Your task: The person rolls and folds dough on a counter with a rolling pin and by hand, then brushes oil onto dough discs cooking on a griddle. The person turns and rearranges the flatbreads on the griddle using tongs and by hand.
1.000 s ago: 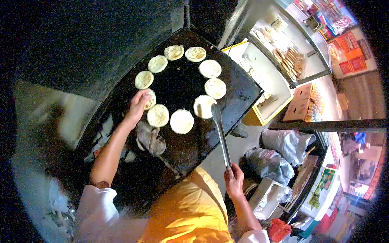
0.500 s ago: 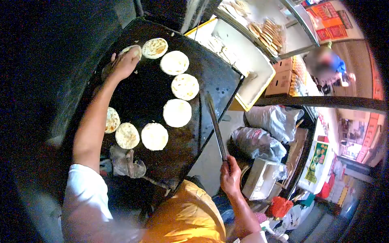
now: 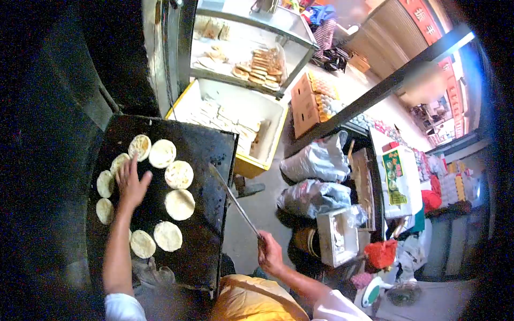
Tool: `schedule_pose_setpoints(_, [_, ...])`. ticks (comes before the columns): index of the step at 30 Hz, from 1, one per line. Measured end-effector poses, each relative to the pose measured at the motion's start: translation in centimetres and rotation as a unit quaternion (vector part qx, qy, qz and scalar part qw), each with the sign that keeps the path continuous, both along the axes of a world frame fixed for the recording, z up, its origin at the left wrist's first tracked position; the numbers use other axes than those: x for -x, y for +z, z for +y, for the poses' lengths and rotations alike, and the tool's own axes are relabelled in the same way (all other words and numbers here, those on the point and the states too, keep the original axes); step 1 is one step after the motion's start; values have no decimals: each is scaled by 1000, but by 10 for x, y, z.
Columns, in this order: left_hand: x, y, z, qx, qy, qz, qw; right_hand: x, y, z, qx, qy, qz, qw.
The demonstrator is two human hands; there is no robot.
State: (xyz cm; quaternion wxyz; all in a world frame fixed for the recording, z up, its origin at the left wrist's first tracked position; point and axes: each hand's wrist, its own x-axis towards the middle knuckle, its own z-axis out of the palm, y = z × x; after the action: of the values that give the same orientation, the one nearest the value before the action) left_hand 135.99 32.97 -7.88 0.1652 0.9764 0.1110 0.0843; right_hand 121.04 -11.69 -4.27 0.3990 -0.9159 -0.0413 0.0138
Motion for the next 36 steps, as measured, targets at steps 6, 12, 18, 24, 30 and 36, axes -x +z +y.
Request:
schedule_pose_setpoints(6, [68, 34, -86, 114, -12, -53, 992, 28, -39, -40, 10, 40, -23, 999])
schedule_pose_setpoints(12, [95, 56, -196, 370, -79, -88, 921, 20, -34, -78, 0, 45, -13, 999])
schedule_pose_setpoints(18, [162, 45, -360, 442, -126, 0, 888, 21, -83, -184, 80, 106, 146, 980])
schedule_pose_setpoints(24, [288, -107, -431, 262, -68, 173, 947, 77, -145, -377, 100, 72, 247, 961])
schedule_pose_setpoints(30, [401, -165, -409, 107, 14, 242, 964, 189, -191, -561, 338, 304, 325, 829])
schedule_pose_setpoints(36, [321, -137, -423, 118, -33, 200, 972, 290, -376, -637, 276, 176, 349, 878])
